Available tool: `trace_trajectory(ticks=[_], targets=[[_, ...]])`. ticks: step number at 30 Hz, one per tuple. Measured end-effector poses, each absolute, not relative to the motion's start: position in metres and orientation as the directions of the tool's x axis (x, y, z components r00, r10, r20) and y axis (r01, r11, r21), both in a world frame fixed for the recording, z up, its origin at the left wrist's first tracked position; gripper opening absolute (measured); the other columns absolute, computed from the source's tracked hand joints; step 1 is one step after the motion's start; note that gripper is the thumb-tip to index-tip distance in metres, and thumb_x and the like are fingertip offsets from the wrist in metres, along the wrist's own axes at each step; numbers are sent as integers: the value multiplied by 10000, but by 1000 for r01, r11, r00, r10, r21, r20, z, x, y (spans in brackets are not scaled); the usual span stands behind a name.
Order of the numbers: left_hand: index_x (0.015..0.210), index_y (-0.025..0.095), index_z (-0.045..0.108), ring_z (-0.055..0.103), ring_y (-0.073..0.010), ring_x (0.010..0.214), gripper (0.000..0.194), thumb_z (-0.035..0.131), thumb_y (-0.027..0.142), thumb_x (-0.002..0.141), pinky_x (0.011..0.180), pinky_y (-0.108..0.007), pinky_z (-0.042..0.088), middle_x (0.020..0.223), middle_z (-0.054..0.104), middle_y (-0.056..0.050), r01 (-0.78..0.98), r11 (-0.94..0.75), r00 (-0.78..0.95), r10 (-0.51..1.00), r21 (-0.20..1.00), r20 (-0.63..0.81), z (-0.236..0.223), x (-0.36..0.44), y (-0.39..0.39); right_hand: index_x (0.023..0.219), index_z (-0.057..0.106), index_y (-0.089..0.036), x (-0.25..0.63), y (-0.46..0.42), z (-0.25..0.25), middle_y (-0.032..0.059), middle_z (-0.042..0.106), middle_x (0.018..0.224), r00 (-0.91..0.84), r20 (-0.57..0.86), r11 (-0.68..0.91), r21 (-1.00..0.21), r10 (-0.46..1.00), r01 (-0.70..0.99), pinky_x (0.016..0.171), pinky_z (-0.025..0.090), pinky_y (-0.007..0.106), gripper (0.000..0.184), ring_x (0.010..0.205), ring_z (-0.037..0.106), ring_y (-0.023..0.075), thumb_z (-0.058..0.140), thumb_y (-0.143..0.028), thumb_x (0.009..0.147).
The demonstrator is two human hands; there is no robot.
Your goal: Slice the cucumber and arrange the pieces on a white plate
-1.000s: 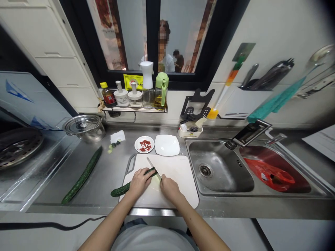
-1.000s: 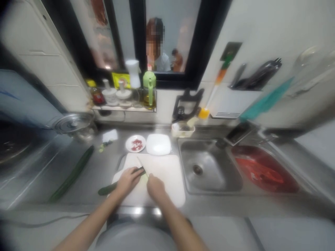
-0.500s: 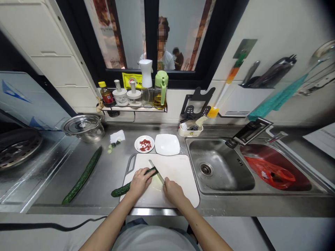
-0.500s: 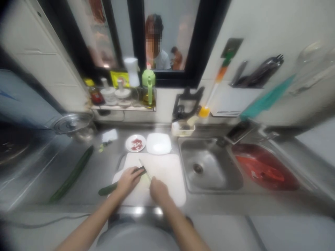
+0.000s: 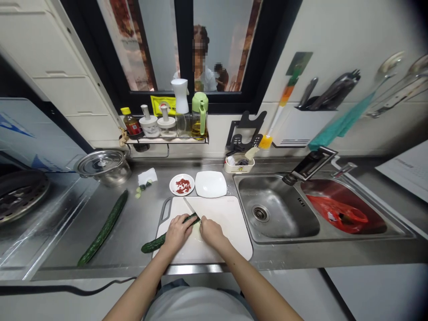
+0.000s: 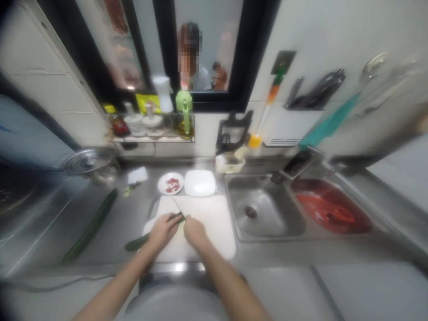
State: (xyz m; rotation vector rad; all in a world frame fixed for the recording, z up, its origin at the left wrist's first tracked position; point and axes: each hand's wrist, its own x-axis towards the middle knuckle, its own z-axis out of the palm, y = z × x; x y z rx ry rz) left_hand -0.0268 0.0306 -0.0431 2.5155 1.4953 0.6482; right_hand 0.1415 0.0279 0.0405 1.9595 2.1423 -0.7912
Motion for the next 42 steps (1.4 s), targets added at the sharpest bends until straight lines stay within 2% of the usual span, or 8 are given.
trace_trajectory(ticks=[6,20,25,32,38,42], targets=[[1235,332,604,552,-203,1001,393,548,215,863,878,-357,465,1117,604,-54,791,-501,413,861,352,297,-45,-29,33,1180,523,-113,146,24,42,176,679,1040,-159,-439,28,-291,884,956,763,456,329,322,971,653,248,345,-183,921],[1267,321,581,563,-205,994,410,536,233,868,891,-359,447,1121,615,-54,801,-488,438,873,348,215,-28,-30,32,1153,540,-115,168,-9,55,169,681,1030,-127,-488,-5,-259,863,966,739,436,319,319,960,649,257,330,-184,924],[1315,295,535,576,-196,976,436,530,264,880,873,-339,458,1101,624,-57,793,-460,413,888,399,203,-29,-31,31,1121,552,-150,178,-13,53,144,691,1001,-144,-464,19,-264,874,964,712,422,297,297,925,655,237,331,-217,934],[1282,270,560,586,-205,997,392,505,340,900,881,-344,476,1118,627,-61,775,-389,317,921,498,227,-30,-32,27,1138,527,-184,192,-14,48,115,699,943,-140,-382,108,-103,914,989,695,403,281,277,893,663,220,316,-256,973],[1087,224,639,583,-225,1003,303,454,403,926,890,-371,464,1062,648,-68,764,-275,113,948,584,299,-26,-31,26,1146,521,-204,200,-15,41,85,680,937,-124,-330,113,-53,936,992,671,383,271,274,878,654,204,307,-253,983],[1020,217,638,574,-235,990,281,465,412,916,893,-387,436,1018,649,-72,772,-267,57,933,577,356,-11,-25,27,1151,532,-202,200,-14,40,86,667,954,-104,-304,97,-39,947,995,674,384,278,274,877,644,203,325,-253,979]])
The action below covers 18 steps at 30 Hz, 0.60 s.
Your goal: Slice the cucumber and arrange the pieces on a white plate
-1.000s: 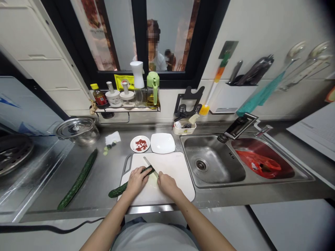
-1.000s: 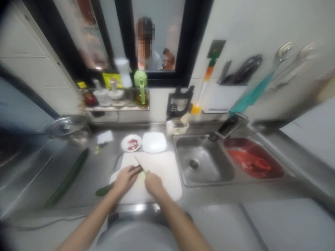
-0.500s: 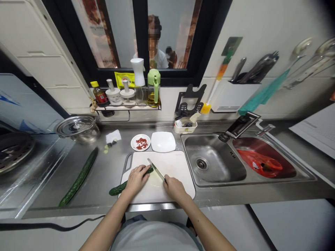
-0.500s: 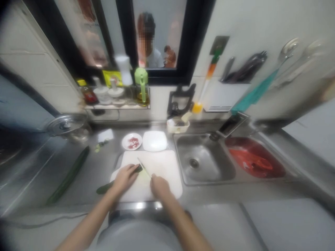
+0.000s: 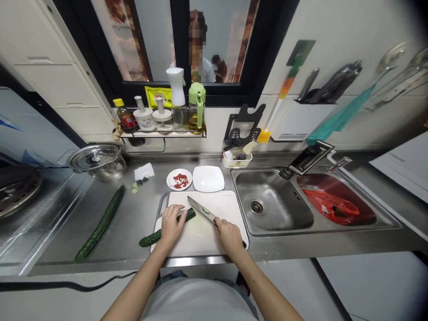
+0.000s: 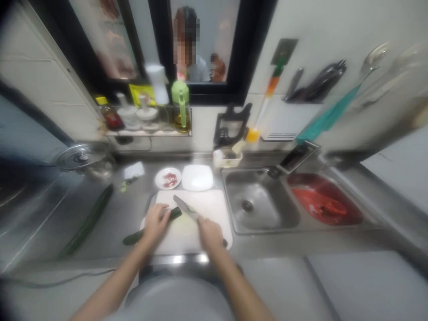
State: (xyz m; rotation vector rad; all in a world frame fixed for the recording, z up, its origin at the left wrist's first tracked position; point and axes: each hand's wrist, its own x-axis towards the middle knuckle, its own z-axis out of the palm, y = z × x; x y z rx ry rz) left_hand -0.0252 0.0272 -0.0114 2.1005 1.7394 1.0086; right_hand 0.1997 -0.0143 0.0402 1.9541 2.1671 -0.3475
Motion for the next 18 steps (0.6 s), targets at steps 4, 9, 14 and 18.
trace_trajectory(ticks=[4,9,14,18], targets=[[1019,248,664,542,-244,1034,275,482,423,910,922,-411,374,1051,643,-71,810,-291,108,928,510,357,11,-12,30,1194,527,-200,200,-13,42,87,662,976,-102,-261,99,-27,960,995,703,390,289,274,897,633,208,406,-247,953],[1078,286,669,486,-264,1125,284,501,436,904,995,-491,259,1159,621,-68,824,-361,259,925,436,277,35,10,39,1250,520,-203,199,-15,46,86,657,975,-129,-183,131,-2,975,991,731,390,304,330,895,617,210,452,-210,927],[991,259,694,456,-281,1158,268,528,438,881,1014,-528,193,1195,605,-85,831,-367,315,930,419,189,47,25,46,1258,531,-207,197,-19,49,91,652,957,-163,-93,163,0,982,987,742,383,314,339,881,598,208,467,-229,926],[952,247,675,484,-264,1121,207,566,393,853,976,-494,230,1130,625,-66,816,-327,296,945,476,141,52,29,46,1239,550,-206,199,-20,50,84,654,947,-164,-69,165,0,984,986,751,379,316,330,881,594,210,493,-235,916]])
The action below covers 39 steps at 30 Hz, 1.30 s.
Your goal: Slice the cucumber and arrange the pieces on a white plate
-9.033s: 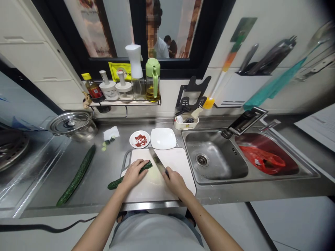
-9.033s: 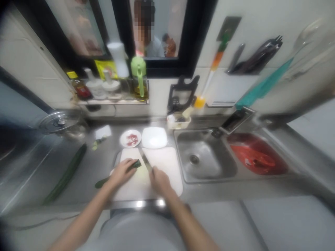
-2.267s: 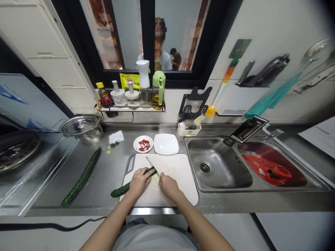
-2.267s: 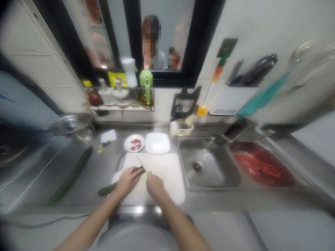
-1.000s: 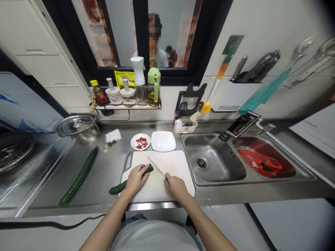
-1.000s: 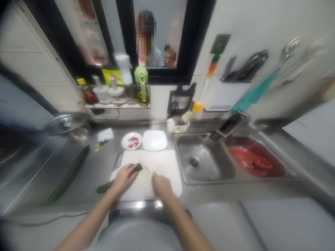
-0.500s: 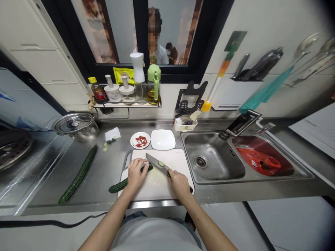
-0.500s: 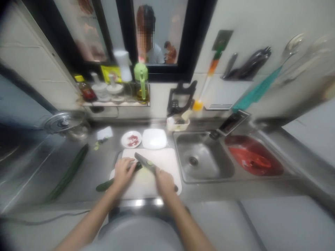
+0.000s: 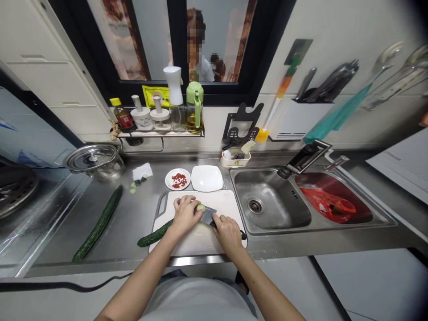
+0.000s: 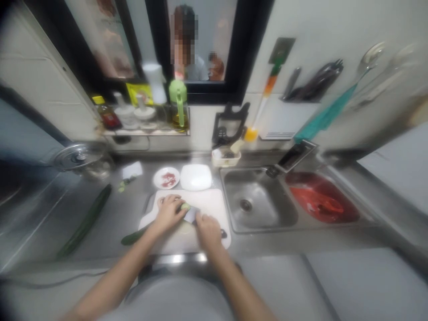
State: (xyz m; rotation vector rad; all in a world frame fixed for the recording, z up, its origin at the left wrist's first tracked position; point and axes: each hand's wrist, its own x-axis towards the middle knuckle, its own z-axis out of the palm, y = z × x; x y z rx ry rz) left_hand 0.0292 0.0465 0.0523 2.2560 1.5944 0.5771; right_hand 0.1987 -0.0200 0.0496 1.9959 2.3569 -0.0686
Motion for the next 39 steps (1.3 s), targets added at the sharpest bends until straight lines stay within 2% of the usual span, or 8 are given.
trace_trajectory(ticks=[8,11,14,18,24,35,39], targets=[[895,222,640,585,-165,795,120,537,266,851,772,-301,376,819,670,-5,662,-252,293,954,706,66,49,33,42,1226,552,-212,209,-18,42,76,669,954,-114,-126,110,-39,985,993,743,374,294,362,886,610,206,576,-254,867],[912,219,652,587,-134,701,136,557,262,824,679,-243,409,787,672,11,572,-158,218,975,805,36,43,21,43,1193,574,-235,220,-19,36,55,690,991,-56,-154,35,-141,986,989,717,364,261,310,896,626,182,532,-251,886],[897,207,662,607,-131,702,145,564,255,802,663,-223,431,766,674,10,539,-57,99,995,841,4,30,-1,51,1109,613,-257,232,-22,30,33,706,987,21,-160,-65,-278,987,958,686,348,238,250,879,638,164,461,-319,920],[877,199,666,624,-141,703,138,569,219,780,686,-236,442,757,681,-2,603,110,-124,991,790,-44,5,-34,72,1055,632,-235,240,-25,25,39,712,857,95,-227,-169,-331,969,928,628,319,231,294,800,637,164,408,-378,929],[945,213,667,642,-157,780,179,603,232,779,716,-246,436,819,714,-13,639,297,-319,942,710,-107,-27,-60,104,1020,638,-232,238,-23,24,42,715,853,101,-266,-194,-352,959,916,610,312,233,308,790,632,173,399,-397,917],[946,212,683,640,-171,856,179,568,204,809,740,-247,421,894,722,-40,753,229,-256,966,616,-47,-35,-63,127,1016,649,-236,237,-21,30,35,712,826,103,-257,-204,-403,961,892,593,337,219,325,756,634,167,399,-412,905],[925,201,698,628,-189,879,183,544,203,827,767,-266,421,918,713,-61,819,186,-210,978,543,-19,-34,-62,126,993,648,-237,236,-22,33,32,708,798,105,-262,-209,-410,959,888,581,327,218,319,725,624,163,392,-406,907]])
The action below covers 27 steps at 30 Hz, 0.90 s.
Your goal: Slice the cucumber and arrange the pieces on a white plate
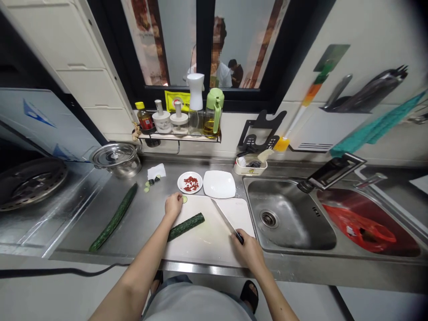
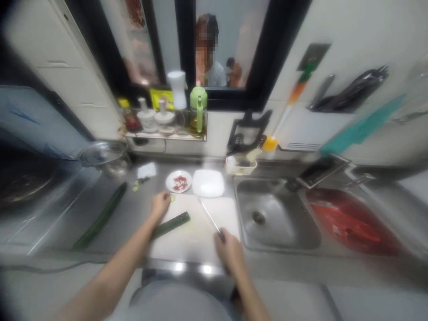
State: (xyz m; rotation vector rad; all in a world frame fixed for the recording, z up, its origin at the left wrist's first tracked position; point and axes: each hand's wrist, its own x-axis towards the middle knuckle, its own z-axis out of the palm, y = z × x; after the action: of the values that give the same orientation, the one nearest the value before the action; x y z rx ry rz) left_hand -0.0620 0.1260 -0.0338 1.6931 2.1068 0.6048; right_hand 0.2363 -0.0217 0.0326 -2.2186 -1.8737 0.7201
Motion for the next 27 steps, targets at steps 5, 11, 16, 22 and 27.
trace_trajectory(ticks=[5,11,16,22,27], targets=[[929,185,712,606,-211,926,216,515,204,843,812,-289,416,980,690,-85,860,153,-177,984,487,4,-34,-62,124,995,648,-237,236,-21,34,38,712,808,104,-264,-210,-412,959,887,590,328,224,319,730,625,169,387,-399,909],[927,199,718,600,-213,939,229,499,214,860,831,-296,416,982,682,-85,866,151,-174,985,476,5,-33,-62,123,987,635,-244,235,-20,33,39,713,817,98,-282,-206,-382,954,901,575,310,230,313,740,627,179,374,-401,910],[992,201,696,596,-209,948,226,518,270,870,835,-303,432,970,686,-70,822,110,-199,975,558,101,-20,-55,110,995,588,-223,233,-19,25,48,705,834,73,-287,-196,-429,955,882,598,326,227,308,761,628,176,327,-375,934],[949,207,693,606,-178,876,199,532,300,879,829,-309,464,963,690,-46,743,-122,15,986,658,166,-5,-32,69,994,528,-193,223,-16,26,61,684,836,17,-269,-153,-493,963,856,628,341,229,272,768,627,176,294,-329,960],[972,218,706,596,-199,944,249,492,331,914,880,-343,451,951,685,-57,733,-262,179,965,628,193,-6,-24,45,1002,521,-191,207,-14,36,55,684,827,-43,-280,-91,-450,959,888,624,315,233,229,760,628,168,330,-313,971]])
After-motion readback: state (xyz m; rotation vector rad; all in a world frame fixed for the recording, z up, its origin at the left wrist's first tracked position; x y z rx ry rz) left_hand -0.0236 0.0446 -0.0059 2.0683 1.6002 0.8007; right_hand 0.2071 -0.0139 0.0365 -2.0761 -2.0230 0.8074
